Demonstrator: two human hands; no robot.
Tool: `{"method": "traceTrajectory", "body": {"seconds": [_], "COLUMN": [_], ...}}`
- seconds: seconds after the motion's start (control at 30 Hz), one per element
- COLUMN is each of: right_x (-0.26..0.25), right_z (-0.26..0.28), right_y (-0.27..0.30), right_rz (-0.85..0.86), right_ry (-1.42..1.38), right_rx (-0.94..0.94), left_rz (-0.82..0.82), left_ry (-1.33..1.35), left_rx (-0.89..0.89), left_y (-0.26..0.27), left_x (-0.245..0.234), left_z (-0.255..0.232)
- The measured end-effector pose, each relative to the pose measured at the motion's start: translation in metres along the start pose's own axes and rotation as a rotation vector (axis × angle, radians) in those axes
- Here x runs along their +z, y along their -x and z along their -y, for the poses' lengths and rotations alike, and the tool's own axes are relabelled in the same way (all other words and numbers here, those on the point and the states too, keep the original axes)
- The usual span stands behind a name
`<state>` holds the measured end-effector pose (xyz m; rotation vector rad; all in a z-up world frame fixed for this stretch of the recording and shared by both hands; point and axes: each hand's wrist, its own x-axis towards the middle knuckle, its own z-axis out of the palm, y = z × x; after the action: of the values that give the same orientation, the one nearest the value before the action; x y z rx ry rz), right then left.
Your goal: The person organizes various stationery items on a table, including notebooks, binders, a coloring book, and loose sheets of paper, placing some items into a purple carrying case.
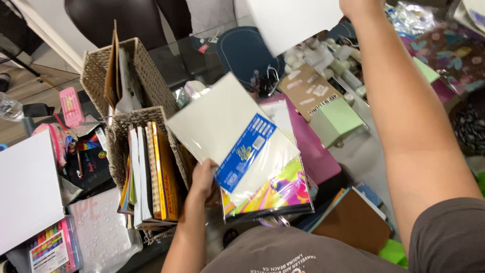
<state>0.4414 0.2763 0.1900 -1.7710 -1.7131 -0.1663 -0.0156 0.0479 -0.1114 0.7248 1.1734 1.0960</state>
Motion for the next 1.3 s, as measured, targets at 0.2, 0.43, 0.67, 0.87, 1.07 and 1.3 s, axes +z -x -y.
{"method": "traceTrajectory", "body": {"seconds": [0.2,0.43,0.67,0.87,1.07,1.3], "right_x": [0.109,0.260,0.336,0.361,0.399,0.399], "right_z": [-0.020,0.021,0.009,0.032,0.122,0.087], "right_y": [-0.051,-0.038,-0.062,-0.061,-0.048,-0.075], "right_rz": [-0.269,0.271,0.439,0.453,0.080,0.277], "right_ry": [-0.389,-1.243,-1.257,-1.085,-0.998,-1.355], "right_rx": [-0.090,0.791,0.940,0.795,0.222,0.851], "left_rz": [-0.098,-0.040,0.006,0.014,0.046,0.088], "left_ry": [-0.262,-0.100,0.057,0.013,-0.021,-0.018], "left_rx": [0.017,-0.099,-0.221,-0.163,-0.161,-0.118], "left_y": [0.016,0.030,0.046,0.048,0.049,0.050], "left_x": [0.003,0.016,0.033,0.037,0.037,0.034], "left_z": [-0.007,-0.018,-0.045,-0.046,-0.042,-0.040]}}
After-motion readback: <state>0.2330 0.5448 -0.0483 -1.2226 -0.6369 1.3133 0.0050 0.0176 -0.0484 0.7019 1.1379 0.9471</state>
